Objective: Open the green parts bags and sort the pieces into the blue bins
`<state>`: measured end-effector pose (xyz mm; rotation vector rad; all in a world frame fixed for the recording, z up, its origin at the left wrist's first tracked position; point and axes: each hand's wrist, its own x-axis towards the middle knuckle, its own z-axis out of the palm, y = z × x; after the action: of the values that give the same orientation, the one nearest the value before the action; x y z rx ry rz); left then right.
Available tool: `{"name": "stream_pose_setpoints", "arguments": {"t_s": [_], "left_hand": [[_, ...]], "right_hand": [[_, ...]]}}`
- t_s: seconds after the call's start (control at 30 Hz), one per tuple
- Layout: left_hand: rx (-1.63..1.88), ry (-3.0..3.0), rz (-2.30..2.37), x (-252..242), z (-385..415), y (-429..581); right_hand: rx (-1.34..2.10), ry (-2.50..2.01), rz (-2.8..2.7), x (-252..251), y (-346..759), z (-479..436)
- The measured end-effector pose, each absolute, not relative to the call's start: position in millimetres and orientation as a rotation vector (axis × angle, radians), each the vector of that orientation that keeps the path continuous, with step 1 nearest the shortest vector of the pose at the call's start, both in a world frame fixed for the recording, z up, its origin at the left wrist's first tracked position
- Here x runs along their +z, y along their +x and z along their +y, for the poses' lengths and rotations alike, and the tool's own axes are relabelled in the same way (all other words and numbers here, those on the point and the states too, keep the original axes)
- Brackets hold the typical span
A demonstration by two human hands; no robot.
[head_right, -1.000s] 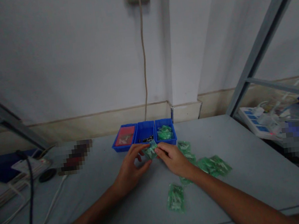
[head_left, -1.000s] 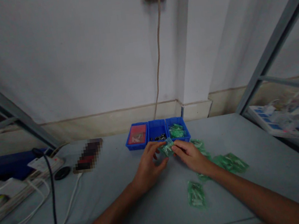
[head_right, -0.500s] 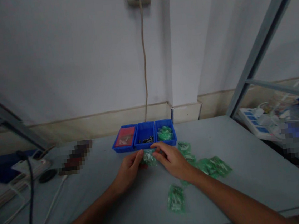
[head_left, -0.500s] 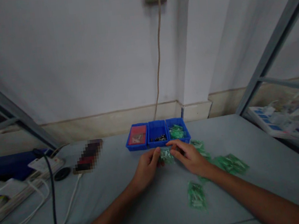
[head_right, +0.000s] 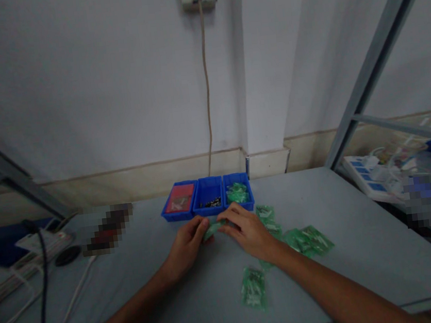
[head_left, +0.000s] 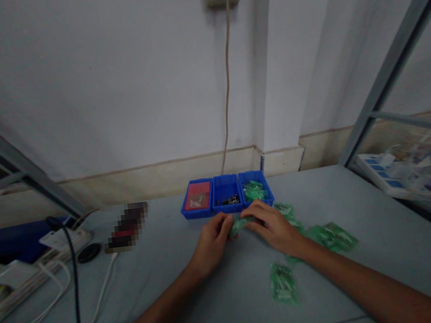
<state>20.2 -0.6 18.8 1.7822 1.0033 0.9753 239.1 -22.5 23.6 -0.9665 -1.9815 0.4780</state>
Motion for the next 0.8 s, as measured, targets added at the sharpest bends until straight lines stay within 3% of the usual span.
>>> {"name": "stream_pose_setpoints", "arguments": {"t_s": [0.8], "left_hand": [[1.147,1.967,0.922,16,-1,17]], "right_hand": [[0.435,-1.189,-1.883,14,237,-17]]}}
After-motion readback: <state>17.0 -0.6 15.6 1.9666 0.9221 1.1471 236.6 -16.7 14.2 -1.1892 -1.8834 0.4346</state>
